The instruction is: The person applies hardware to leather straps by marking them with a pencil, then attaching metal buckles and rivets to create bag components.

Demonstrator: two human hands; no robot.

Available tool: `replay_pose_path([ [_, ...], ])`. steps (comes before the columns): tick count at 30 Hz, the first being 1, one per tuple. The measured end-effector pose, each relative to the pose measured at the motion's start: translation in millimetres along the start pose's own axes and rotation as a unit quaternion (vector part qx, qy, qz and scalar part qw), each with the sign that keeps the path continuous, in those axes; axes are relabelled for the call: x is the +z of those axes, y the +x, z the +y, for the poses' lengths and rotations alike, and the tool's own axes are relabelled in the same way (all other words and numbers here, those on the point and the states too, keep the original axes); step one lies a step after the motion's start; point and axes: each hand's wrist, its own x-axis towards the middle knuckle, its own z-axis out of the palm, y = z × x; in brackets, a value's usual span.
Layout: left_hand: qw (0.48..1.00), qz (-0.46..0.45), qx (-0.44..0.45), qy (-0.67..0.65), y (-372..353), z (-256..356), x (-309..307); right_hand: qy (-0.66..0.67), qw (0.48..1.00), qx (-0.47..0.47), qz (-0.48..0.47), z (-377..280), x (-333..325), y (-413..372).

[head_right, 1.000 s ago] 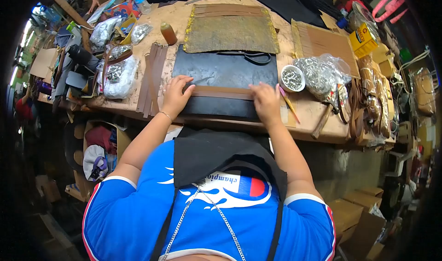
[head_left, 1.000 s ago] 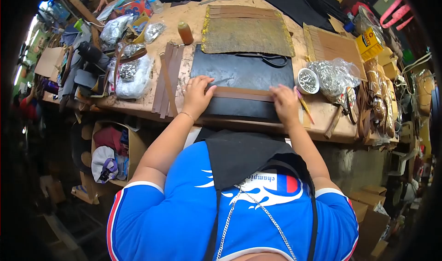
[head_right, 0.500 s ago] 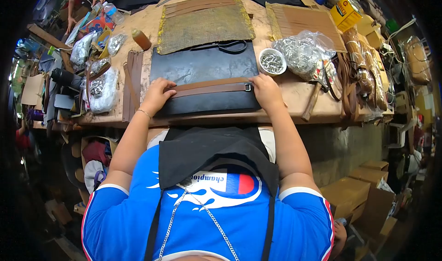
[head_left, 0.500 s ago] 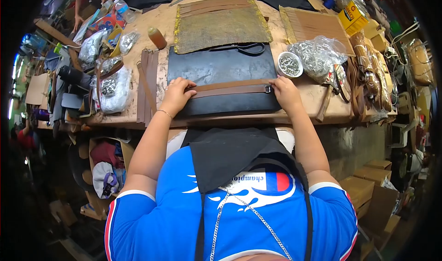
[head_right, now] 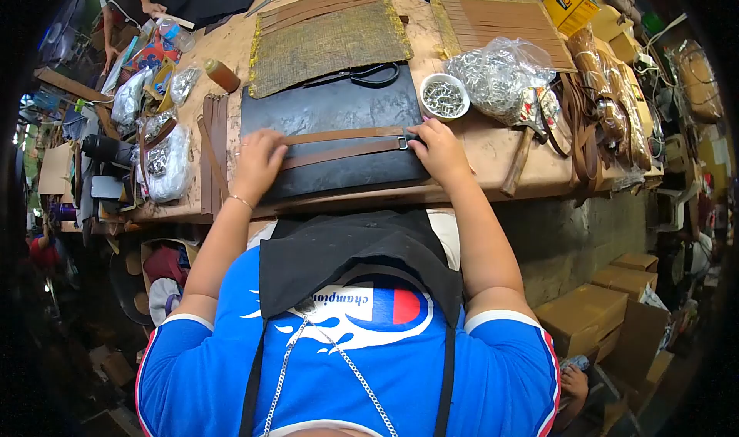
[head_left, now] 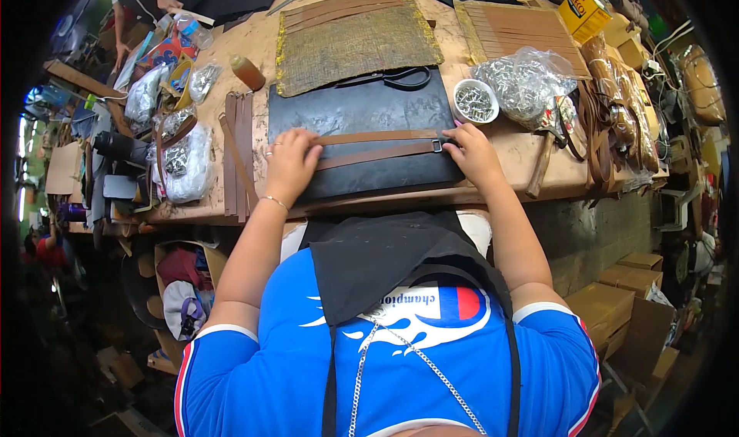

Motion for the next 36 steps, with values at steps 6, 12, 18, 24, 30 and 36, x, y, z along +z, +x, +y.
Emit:
replay_pose_path([
  [6,0.994,-0.039,0.100,-0.031,-10,32,2,0.012,0.997,0.015,-0.078,-19,-9,5],
  [12,0.989,-0.050,0.130,-0.041,-5,28,8,-0.012,0.993,-0.061,-0.099,-6,-1,7],
  [18,0.986,-0.145,0.081,-0.017,21,21,10,0.060,0.994,0.021,-0.084,-2,9,10],
  [24,0.990,-0.087,0.114,-0.004,18,21,-4,-0.024,0.993,0.073,-0.087,-20,-11,20],
  [30,0.938,-0.334,0.041,-0.082,-28,-12,-94,-0.020,0.923,0.058,-0.379,-40,-75,6],
  [36,0.630,-0.736,-0.084,-0.231,-82,-25,-169,0.093,0.635,0.091,-0.762,-81,-143,-22],
])
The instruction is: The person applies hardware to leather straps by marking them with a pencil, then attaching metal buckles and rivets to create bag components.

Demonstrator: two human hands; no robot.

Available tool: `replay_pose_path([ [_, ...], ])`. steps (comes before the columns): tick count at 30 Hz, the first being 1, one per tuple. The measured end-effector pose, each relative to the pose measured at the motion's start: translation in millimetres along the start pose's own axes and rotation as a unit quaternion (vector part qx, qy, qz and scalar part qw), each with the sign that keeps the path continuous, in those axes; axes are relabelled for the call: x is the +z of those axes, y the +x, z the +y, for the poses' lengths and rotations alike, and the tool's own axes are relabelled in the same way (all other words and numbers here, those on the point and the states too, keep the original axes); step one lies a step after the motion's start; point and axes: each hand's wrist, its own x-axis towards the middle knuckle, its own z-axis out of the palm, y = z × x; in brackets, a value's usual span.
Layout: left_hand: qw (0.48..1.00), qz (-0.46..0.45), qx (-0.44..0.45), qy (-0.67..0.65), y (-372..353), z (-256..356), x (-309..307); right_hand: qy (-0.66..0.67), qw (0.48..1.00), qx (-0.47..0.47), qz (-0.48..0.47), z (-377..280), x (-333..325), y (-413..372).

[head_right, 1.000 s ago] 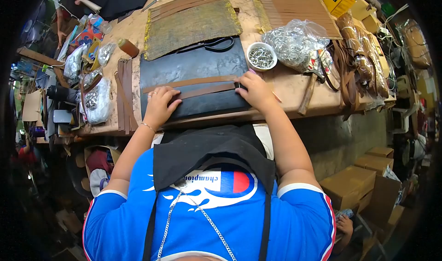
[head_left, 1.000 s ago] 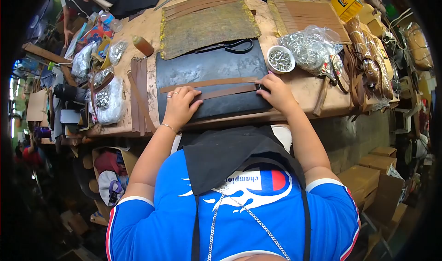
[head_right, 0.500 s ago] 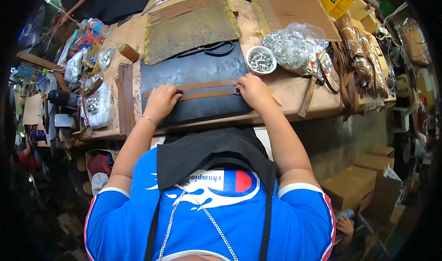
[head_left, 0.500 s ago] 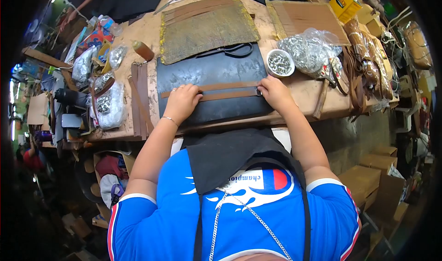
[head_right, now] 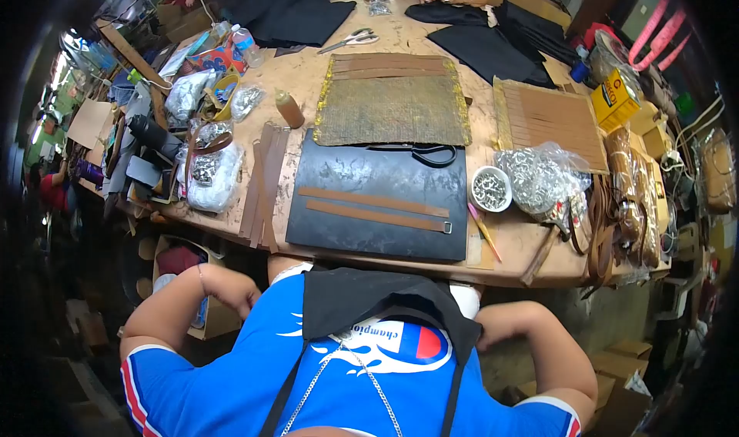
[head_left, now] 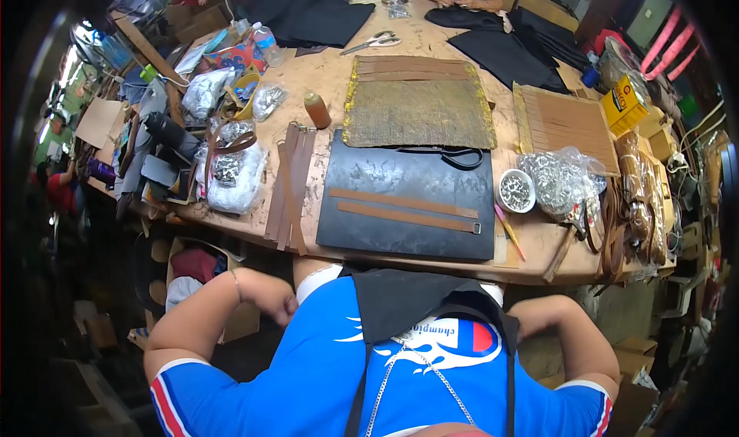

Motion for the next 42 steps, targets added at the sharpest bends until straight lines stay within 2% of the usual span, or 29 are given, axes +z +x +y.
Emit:
replay_pose_path([
  [1,0.998,-0.031,0.018,-0.049,-1,-2,8,0.100,0.994,-0.027,-0.047,3,6,-2],
  [3,0.998,-0.016,0.028,-0.047,2,-2,16,0.116,0.988,-0.097,-0.032,17,26,6],
  [6,0.996,0.060,0.063,-0.024,11,-5,21,0.154,0.972,-0.176,-0.035,22,31,16],
  [8,0.982,0.099,0.149,-0.053,14,-7,20,0.157,0.973,-0.171,-0.011,13,30,10],
  [10,0.979,0.113,0.162,-0.053,19,-5,20,0.158,0.974,-0.162,0.014,13,32,7],
  [13,0.971,0.131,0.189,-0.072,27,-3,22,0.157,0.982,-0.105,-0.013,13,33,11],
  [14,0.966,0.132,0.204,-0.085,28,-1,22,0.131,0.990,-0.050,-0.021,-5,24,6],
  [15,0.966,0.132,0.204,-0.086,28,3,19,0.105,0.994,0.006,-0.030,-17,18,4],
  [16,0.977,0.117,0.173,-0.050,27,7,14,0.105,0.994,0.006,-0.030,-16,14,8],
  [18,0.988,0.093,0.127,-0.006,24,11,8,0.040,0.973,0.153,-0.167,-12,8,18],
  [19,0.988,0.094,0.126,-0.004,24,12,9,0.040,0.974,0.152,-0.165,-13,4,15],
  [21,0.977,0.117,0.179,-0.008,28,8,12,0.129,0.976,0.148,-0.090,-18,-4,7],
  [22,0.977,0.117,0.178,-0.005,31,4,11,0.059,0.974,0.203,-0.082,-27,-23,11],
  [23,0.974,0.117,0.191,0.012,33,2,11,-0.100,0.984,0.142,-0.043,-7,-37,18],
  [24,0.971,0.116,0.205,0.029,34,2,11,-0.095,0.989,0.093,0.061,0,-45,16],
  [25,0.972,0.114,0.205,0.031,26,11,6,-0.098,0.977,0.112,0.155,12,-53,27],
  [26,0.988,0.081,0.098,0.086,10,29,-3,-0.098,0.950,0.149,0.255,-25,-64,22],
  [27,0.989,0.049,-0.009,0.138,1,39,-12,-0.147,0.923,0.096,0.343,-10,-70,39],
  [28,0.989,0.018,-0.052,0.136,-3,39,-19,-0.196,0.882,0.042,0.426,10,-78,60],
  [29,0.989,0.020,-0.050,0.136,-4,38,-23,-0.199,0.881,0.043,0.427,12,-80,71],
  [31,0.991,-0.035,-0.047,0.122,-4,30,-34,-0.226,0.807,0.104,0.535,2,-84,96],
  [32,0.988,-0.006,-0.063,0.144,6,11,-48,-0.227,0.807,0.102,0.536,1,-86,106],
  [33,0.966,0.140,-0.030,0.213,-5,18,-54,-0.192,0.796,0.086,0.567,1,-87,114],
  [34,0.951,0.226,-0.025,0.210,6,-3,-67,-0.155,0.784,0.069,0.597,3,-88,119],
  [36,0.887,0.428,-0.016,0.170,20,9,-84,-0.126,0.779,0.041,0.613,8,-88,124],
  [37,0.887,0.428,-0.015,0.171,32,16,-87,-0.094,0.772,0.014,0.628,11,-87,127],
  [39,0.754,0.645,0.061,0.108,72,21,-94,-0.101,0.757,-0.004,0.646,19,-86,132],
  [41,0.671,0.728,0.088,0.107,123,25,-96,-0.107,0.741,-0.022,0.662,26,-83,142],
  [42,0.616,0.764,0.132,0.140,154,15,-95,-0.119,0.711,-0.054,0.691,30,-83,147],
])
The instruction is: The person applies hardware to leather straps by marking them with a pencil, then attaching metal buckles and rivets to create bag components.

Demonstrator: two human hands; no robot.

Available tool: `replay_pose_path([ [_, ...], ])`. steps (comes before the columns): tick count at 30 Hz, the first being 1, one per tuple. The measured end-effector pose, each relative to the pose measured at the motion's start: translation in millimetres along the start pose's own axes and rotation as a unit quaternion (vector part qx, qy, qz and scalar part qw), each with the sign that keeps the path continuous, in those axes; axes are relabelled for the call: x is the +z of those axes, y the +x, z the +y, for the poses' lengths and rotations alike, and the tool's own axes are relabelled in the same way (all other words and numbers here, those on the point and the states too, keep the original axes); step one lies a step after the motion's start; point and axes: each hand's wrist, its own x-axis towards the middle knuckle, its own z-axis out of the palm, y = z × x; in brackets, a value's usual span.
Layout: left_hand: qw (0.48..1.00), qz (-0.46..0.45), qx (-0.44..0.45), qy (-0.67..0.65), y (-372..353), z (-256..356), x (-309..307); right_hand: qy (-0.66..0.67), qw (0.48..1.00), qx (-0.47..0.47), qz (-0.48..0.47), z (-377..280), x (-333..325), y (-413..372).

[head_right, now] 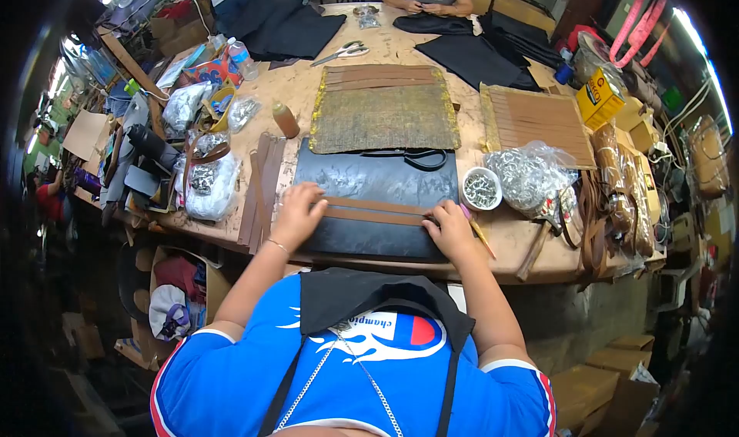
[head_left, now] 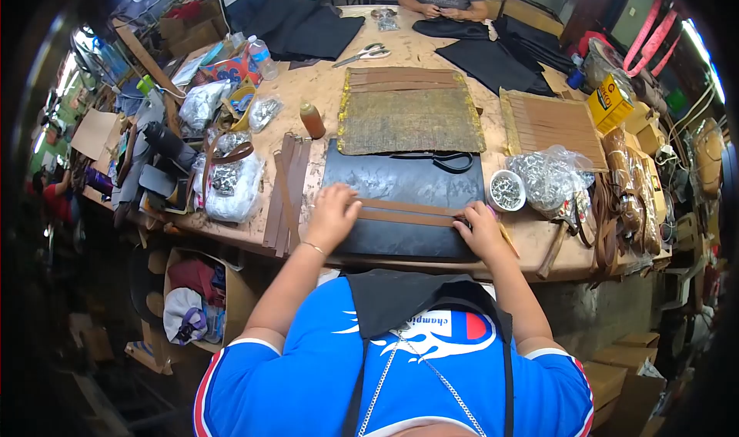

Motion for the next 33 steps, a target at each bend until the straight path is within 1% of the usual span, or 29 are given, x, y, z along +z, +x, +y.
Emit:
replay_pose_path([
  [1,1.000,0.008,-0.019,0.009,-9,4,18,0.009,0.998,-0.031,0.045,2,4,1],
  [2,0.999,-0.016,-0.023,0.040,-15,10,24,0.008,0.998,-0.033,0.046,2,9,0],
  [3,0.996,-0.039,-0.028,0.071,-18,12,28,-0.008,0.996,-0.034,0.084,2,14,-2],
  [4,0.996,-0.038,-0.028,0.071,-21,11,32,-0.025,0.992,-0.034,0.122,2,18,-4],
  [7,0.997,-0.015,-0.015,0.079,-26,7,38,-0.036,0.991,-0.028,0.127,4,22,-4],
  [9,0.993,0.001,-0.017,0.117,-25,10,39,-0.033,0.991,-0.028,0.130,5,22,-4],
  [25,0.995,-0.008,-0.017,0.103,-25,11,35,-0.031,0.990,-0.022,0.135,2,22,-3],
  [33,0.994,0.003,-0.011,0.106,-25,9,38,-0.031,0.989,-0.027,0.139,4,24,-4],
])
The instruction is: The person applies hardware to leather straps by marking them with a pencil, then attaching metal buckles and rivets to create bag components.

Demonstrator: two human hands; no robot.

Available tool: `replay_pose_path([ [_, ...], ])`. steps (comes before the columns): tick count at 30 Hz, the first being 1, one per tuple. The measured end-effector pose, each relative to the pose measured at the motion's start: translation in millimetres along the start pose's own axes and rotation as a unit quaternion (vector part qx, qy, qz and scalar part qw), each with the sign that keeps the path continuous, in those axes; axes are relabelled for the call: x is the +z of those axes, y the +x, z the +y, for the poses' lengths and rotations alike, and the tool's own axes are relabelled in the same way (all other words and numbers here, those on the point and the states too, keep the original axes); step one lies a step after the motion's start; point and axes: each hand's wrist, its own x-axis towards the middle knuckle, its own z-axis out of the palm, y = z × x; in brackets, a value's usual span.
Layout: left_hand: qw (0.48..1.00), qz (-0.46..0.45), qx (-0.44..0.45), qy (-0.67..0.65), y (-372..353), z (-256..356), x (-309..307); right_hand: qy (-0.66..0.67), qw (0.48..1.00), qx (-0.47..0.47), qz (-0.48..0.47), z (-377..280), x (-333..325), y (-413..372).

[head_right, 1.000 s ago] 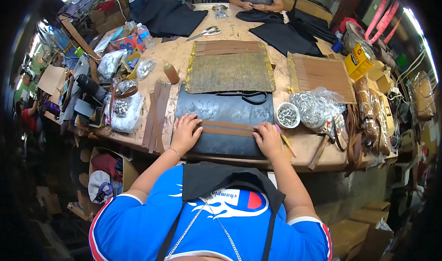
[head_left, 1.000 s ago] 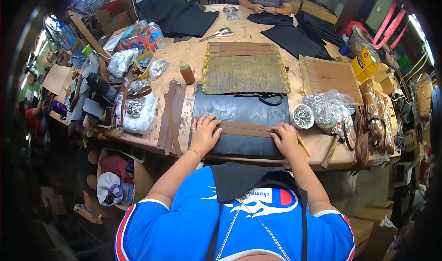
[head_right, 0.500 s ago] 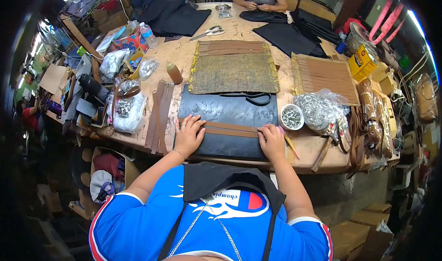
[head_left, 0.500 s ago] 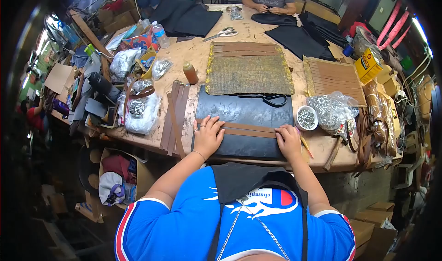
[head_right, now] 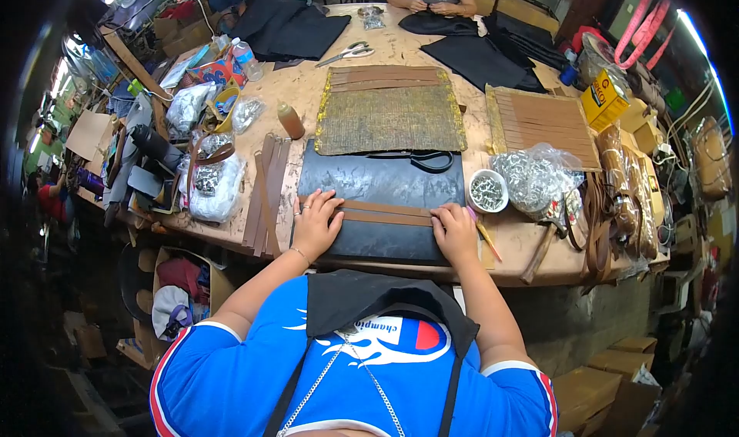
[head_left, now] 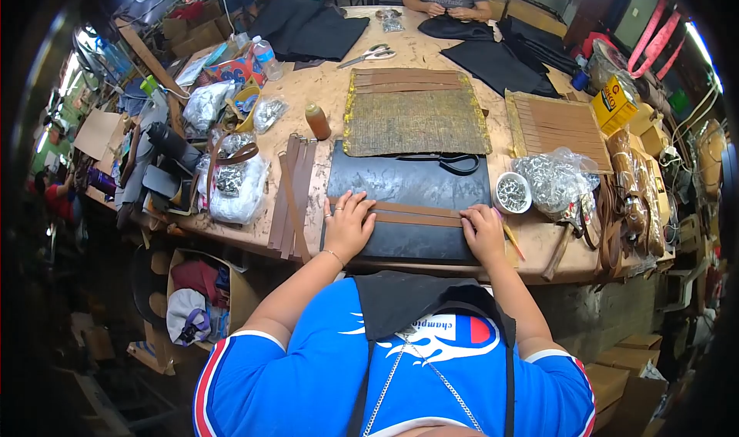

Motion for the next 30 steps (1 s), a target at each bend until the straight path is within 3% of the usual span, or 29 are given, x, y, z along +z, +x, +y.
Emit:
replay_pose_path([
  [30,1.000,-0.013,-0.001,0.000,0.8,-0.6,-1.6,0.000,1.000,-0.004,0.007,-1.8,-1.7,-1.8],
])
